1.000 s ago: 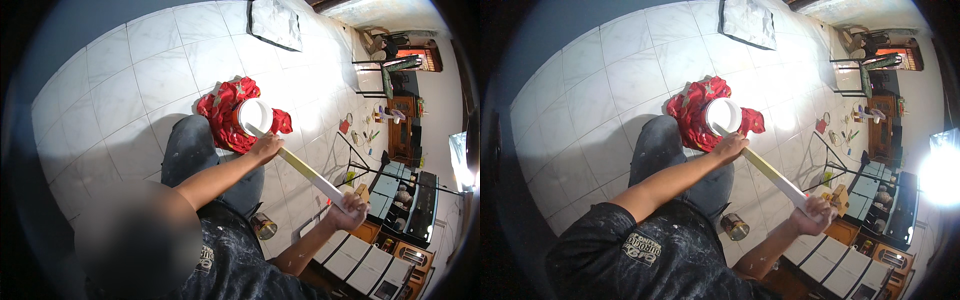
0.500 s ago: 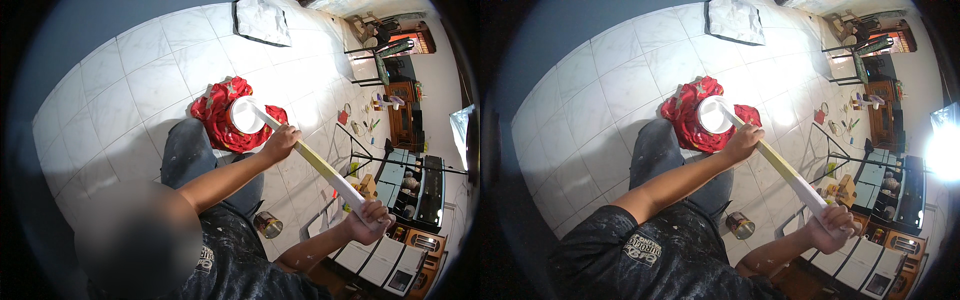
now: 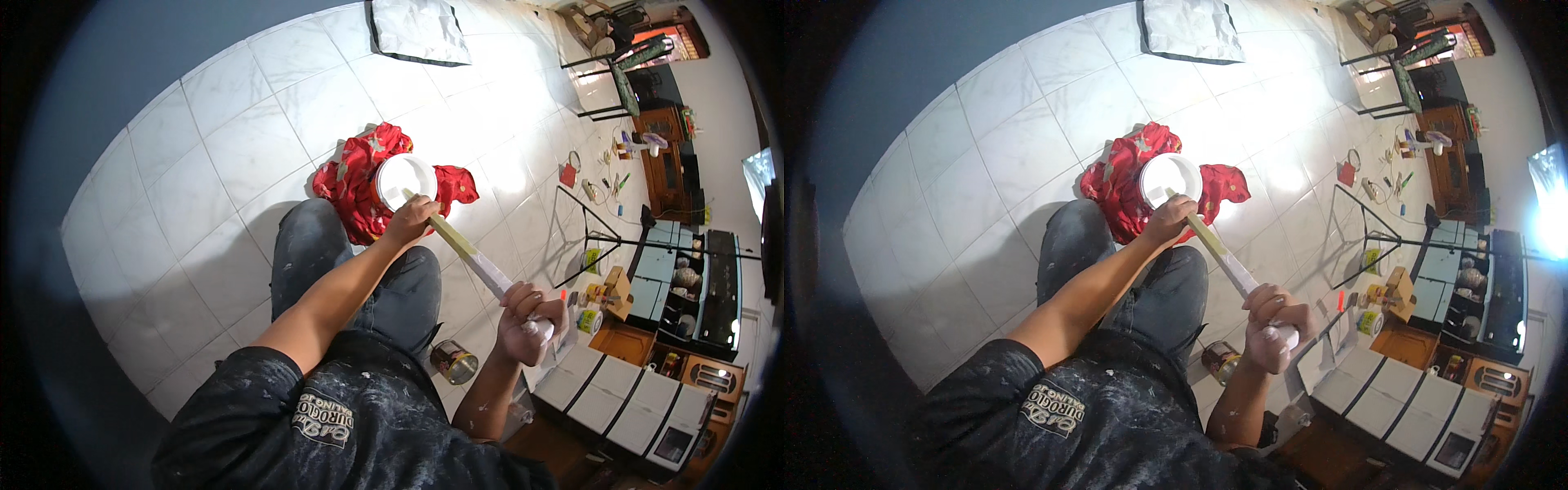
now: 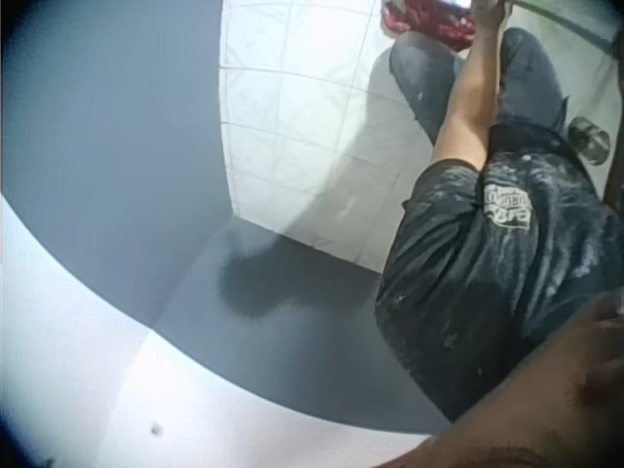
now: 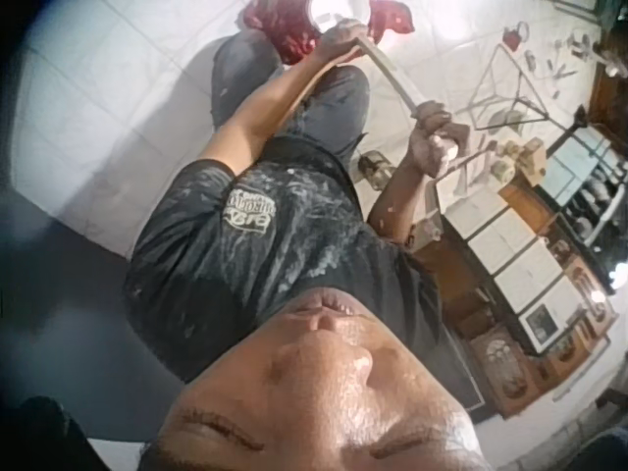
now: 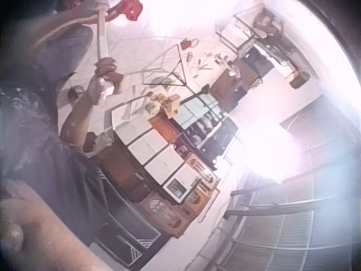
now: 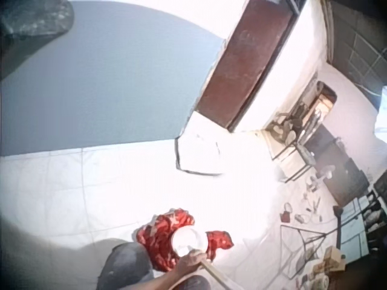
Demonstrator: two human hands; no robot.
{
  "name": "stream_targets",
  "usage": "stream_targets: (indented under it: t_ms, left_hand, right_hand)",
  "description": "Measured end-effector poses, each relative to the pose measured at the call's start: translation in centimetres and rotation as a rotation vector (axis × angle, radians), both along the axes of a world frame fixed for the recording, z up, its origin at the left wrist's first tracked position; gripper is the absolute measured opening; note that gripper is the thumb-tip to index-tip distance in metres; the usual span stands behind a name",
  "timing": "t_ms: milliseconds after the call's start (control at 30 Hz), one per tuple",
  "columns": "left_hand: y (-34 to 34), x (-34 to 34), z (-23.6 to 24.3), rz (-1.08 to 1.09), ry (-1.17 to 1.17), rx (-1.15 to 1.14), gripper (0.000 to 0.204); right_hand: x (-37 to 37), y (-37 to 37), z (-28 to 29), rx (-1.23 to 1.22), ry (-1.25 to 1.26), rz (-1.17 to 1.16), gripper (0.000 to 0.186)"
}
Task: The person sits on the floor and uses a wooden stick to stir white paint inside a bucket placed on a red cloth. The person repeatedly dips the stick into the paint and rotates it to mix the contents.
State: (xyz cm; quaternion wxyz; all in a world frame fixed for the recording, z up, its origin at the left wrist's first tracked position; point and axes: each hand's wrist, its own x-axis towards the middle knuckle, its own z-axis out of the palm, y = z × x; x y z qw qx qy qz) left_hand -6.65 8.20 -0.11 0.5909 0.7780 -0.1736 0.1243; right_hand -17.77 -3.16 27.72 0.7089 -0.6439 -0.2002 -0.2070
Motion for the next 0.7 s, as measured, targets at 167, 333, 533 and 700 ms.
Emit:
stream_targets:
  t_ms: [167,333,533,700]
  left_hand:
    - [1.3,-0.7,0.9,-0.094,0.053,0.202,0.009]
    - [-1.1,-1.6,1.5,-0.064,-0.035,0.251,0.009]
    - [-3.9,-2.8,7.1,-0.079,-0.068,0.231,0.01]
    - [-4.6,-2.3,10.2,-0.115,-0.087,0.18,0.011]
  right_hand:
    - [-0.6,-2.5,-0.5,0.139,0.028,-0.068,0.021]
    - [-1.5,-5.7,1.0,0.321,0.055,-0.18,0.015]
    - [-4.3,-9.3,5.4,0.407,-0.003,-0.273,0.013]
    - [-5.7,-9.0,7.5,0.255,-0.097,-0.238,0.016]
